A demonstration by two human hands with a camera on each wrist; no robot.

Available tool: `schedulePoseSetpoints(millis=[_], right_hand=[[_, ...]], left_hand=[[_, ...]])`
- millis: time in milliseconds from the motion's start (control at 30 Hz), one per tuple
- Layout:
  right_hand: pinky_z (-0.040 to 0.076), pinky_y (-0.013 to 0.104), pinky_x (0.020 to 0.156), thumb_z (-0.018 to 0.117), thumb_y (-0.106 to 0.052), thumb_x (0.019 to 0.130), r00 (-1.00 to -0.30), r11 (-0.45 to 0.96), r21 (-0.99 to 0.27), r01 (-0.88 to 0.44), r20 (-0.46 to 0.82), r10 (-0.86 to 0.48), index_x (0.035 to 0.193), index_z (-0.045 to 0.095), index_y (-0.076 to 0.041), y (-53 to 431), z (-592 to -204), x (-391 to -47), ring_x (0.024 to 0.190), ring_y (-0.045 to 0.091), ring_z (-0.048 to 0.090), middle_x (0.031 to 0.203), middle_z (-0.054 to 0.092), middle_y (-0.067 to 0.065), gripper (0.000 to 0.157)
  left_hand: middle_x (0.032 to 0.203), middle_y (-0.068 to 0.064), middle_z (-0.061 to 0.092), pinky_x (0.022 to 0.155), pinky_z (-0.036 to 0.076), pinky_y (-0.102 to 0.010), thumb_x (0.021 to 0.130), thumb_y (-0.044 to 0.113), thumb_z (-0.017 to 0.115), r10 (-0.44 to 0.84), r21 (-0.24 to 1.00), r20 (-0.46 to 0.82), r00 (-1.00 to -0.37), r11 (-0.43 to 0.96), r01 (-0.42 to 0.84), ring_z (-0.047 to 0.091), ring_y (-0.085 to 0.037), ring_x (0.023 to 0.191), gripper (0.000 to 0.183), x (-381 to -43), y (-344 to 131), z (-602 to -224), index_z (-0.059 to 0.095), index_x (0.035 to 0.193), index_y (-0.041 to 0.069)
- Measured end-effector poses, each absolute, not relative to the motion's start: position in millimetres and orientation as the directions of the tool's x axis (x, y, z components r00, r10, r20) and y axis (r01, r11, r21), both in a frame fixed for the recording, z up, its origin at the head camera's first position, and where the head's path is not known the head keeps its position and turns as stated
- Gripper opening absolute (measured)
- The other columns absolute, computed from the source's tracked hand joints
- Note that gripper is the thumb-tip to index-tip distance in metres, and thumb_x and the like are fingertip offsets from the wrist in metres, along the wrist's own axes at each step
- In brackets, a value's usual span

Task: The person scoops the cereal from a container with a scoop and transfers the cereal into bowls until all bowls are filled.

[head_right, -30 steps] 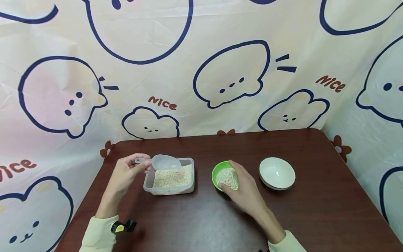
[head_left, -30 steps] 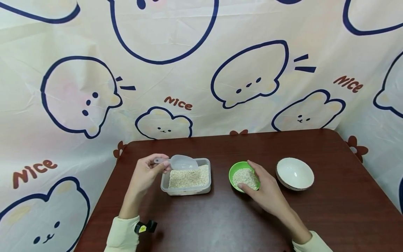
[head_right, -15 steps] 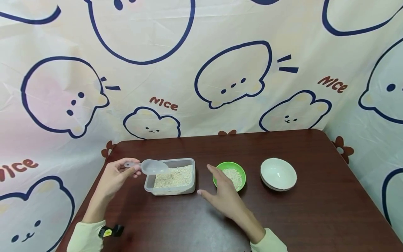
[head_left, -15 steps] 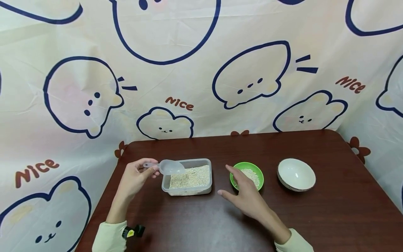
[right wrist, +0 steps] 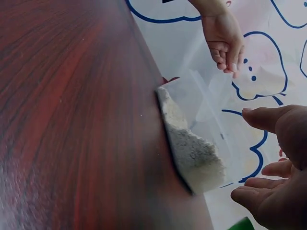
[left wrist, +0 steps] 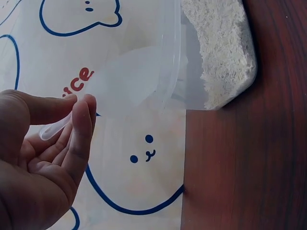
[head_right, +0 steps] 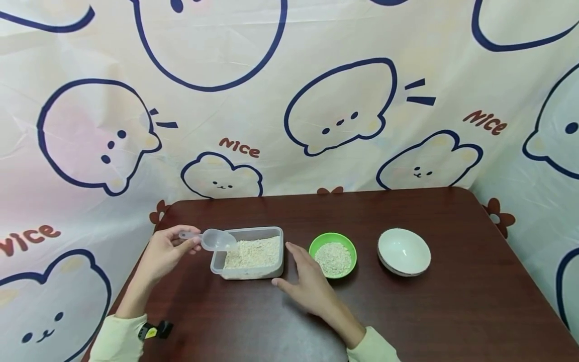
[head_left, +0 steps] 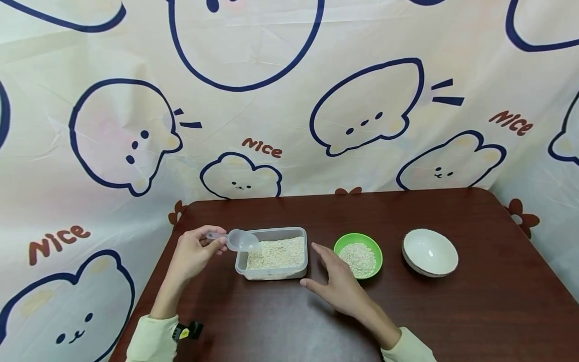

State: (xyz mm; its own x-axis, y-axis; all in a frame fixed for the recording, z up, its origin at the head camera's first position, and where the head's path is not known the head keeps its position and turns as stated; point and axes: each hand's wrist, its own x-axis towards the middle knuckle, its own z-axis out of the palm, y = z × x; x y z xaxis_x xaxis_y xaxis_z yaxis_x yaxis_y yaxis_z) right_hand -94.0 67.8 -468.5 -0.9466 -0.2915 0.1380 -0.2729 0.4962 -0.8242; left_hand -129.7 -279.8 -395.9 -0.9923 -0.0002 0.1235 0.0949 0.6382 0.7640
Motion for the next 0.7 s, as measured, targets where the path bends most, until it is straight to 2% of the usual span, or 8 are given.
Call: schedulePoseSetpoints(millis=[200,433,533,633,700], right_hand=[[0.053,0.044,0.116,0.090,-0.026,0.089,-0.945,0.468,-0.842,-0.270,0.139,-0.295,0.161,0.043,-0.001,60.7,-476.5,-97.8,0.148,0.031,0.054,0.163,0.050,0.015,0.089],[0.053,0.046,0.114,0.087,-0.028,0.093,-0.945,0.436,-0.864,-0.253,0.124,-0.302,0.163,0.038,0.002,53.7,-485.2,-104.8,0.146,0.039,0.055,0.162,0.048,0.022,0.090],[0.052,0.047,0.115,0.085,-0.028,0.095,-0.946,0.417,-0.878,-0.234,0.107,-0.305,0.164,0.035,0.001,51.3,-488.1,-106.9,0.147,0.041,0.053,0.164,0.046,0.024,0.091],[0.051,0.049,0.116,0.084,-0.027,0.095,-0.946,0.401,-0.888,-0.225,0.100,-0.309,0.165,0.033,0.002,49.7,-490.1,-107.9,0.149,0.041,0.051,0.165,0.044,0.025,0.091],[0.050,0.049,0.117,0.084,-0.026,0.096,-0.945,0.392,-0.892,-0.224,0.101,-0.311,0.165,0.033,0.003,49.0,-490.5,-108.6,0.150,0.041,0.050,0.165,0.044,0.026,0.090]], left_hand=[[0.093,-0.017,0.079,0.064,0.063,-0.026,0.098,0.005,0.077,0.006,0.720,0.130,-0.992,0.687,0.098,0.077,-0.030,0.076,0.015,-131.9,-271.9,-398.8,0.076,0.113,0.001],[0.094,-0.016,0.080,0.066,0.064,-0.028,0.099,0.005,0.075,0.014,0.733,0.100,-0.995,0.675,0.083,0.077,-0.024,0.075,0.014,-137.8,-264.7,-405.7,0.076,0.112,0.001],[0.093,-0.016,0.079,0.068,0.067,-0.035,0.099,0.003,0.074,0.025,0.749,0.081,-0.996,0.659,0.078,0.078,-0.028,0.077,0.013,-142.4,-262.2,-414.6,0.076,0.112,0.000],[0.093,-0.016,0.079,0.071,0.068,-0.042,0.099,0.003,0.074,0.033,0.765,0.059,-0.998,0.641,0.066,0.079,-0.027,0.076,0.013,-146.7,-258.7,-423.4,0.076,0.112,-0.001],[0.092,-0.016,0.080,0.071,0.068,-0.043,0.099,0.003,0.074,0.035,0.778,0.049,-0.998,0.626,0.060,0.079,-0.026,0.075,0.014,-149.5,-256.0,-428.8,0.076,0.112,0.000]])
